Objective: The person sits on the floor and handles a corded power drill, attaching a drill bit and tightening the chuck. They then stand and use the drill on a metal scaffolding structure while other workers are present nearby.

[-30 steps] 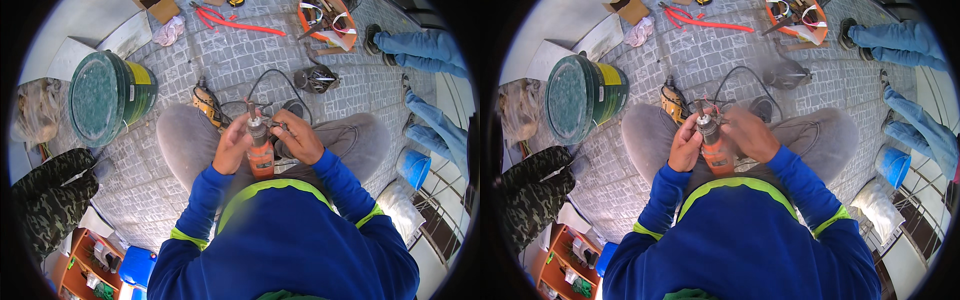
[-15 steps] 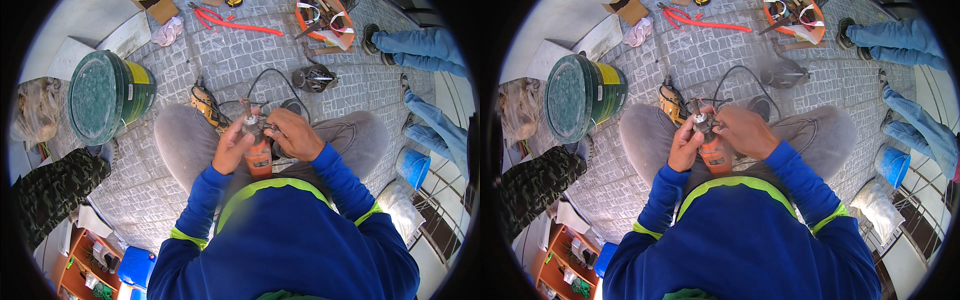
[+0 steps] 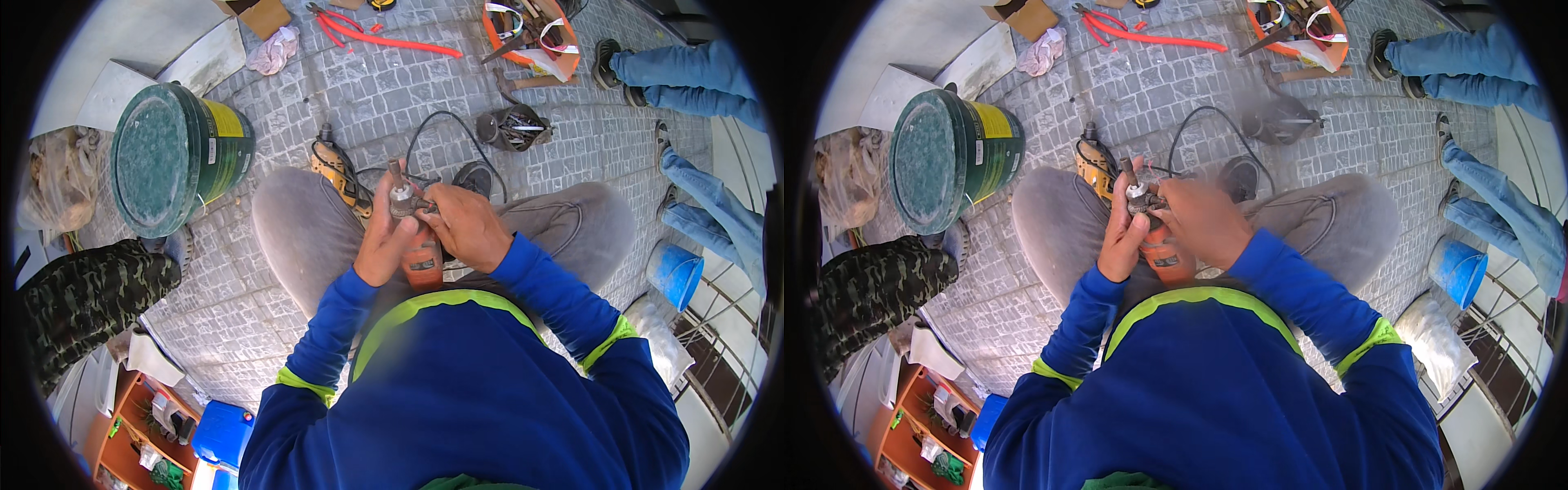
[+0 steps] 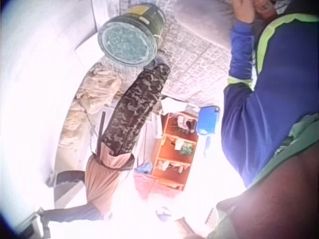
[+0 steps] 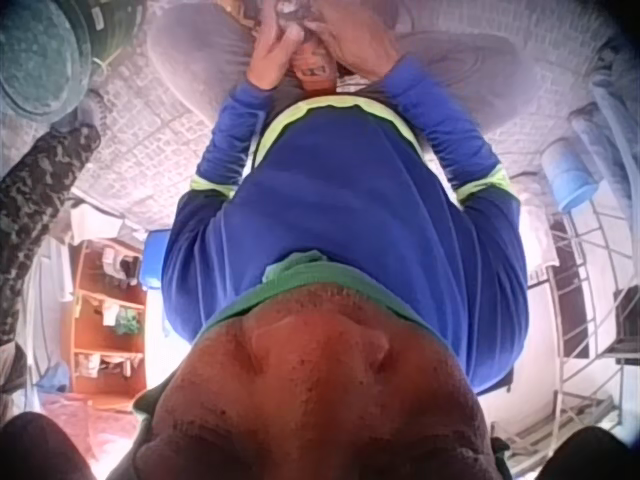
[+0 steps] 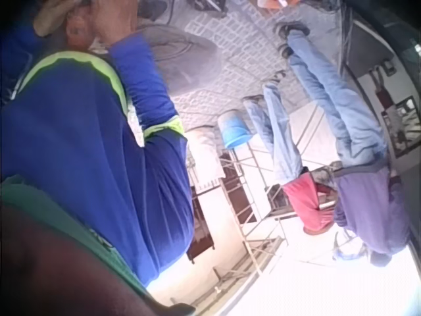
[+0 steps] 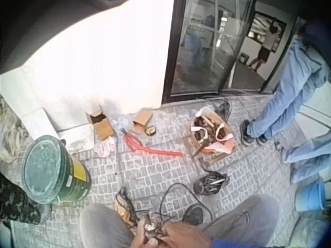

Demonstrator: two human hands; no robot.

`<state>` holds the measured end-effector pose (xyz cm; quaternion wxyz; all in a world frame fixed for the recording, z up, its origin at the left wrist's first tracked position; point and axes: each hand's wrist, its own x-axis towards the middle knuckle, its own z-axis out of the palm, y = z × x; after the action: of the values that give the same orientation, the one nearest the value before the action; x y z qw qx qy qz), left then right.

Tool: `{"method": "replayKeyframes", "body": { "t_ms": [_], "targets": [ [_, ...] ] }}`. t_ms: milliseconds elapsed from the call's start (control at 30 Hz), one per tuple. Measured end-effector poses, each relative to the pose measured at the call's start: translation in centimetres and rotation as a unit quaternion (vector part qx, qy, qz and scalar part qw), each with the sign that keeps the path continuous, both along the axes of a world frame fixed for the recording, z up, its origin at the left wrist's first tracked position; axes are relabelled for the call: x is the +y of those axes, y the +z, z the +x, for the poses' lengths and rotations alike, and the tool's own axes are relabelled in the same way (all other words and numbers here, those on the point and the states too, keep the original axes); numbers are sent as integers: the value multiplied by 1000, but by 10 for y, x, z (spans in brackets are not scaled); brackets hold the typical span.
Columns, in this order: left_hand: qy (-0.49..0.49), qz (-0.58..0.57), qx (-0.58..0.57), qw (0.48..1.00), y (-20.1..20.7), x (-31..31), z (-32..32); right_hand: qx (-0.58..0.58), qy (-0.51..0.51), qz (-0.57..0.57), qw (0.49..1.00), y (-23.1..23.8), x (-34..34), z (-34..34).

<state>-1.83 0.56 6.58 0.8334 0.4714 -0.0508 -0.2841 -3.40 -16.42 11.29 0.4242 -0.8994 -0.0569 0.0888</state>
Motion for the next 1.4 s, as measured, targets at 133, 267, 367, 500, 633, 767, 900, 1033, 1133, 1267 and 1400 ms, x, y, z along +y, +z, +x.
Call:
{"method": "replayKeyframes", "body": {
  "t_ms": [133,267,367,500,633,767,900,1033,1133,1267,1400],
  "targets": [
    [25,128,-36,991,5,-6,5,-12,-28,14,999,-2,9,2],
    [36,162,0,986,11,-7,4,11,15,64,998,-3,-2,4],
    [61,194,-59,977,14,-10,5,18,12,33,999,-2,-1,3],
    [109,188,-57,974,20,-19,-2,-14,-41,61,997,1,6,-1],
    [119,167,4,979,22,-24,-9,3,-70,70,995,0,9,-7],
    [113,144,18,983,17,-26,-9,4,-117,96,989,-3,12,-14],
    [112,154,12,982,15,-29,-7,26,-157,134,978,-3,17,-20],
    [96,152,29,983,16,-28,-6,52,-191,148,969,-3,22,-22],
    [96,152,58,982,13,-29,-3,81,-213,141,963,-9,25,-22],
    [98,154,89,979,7,-36,3,80,-246,161,952,-25,27,-19],
    [115,165,54,978,4,-27,5,114,-206,153,960,-32,17,-7]
  ]
}}
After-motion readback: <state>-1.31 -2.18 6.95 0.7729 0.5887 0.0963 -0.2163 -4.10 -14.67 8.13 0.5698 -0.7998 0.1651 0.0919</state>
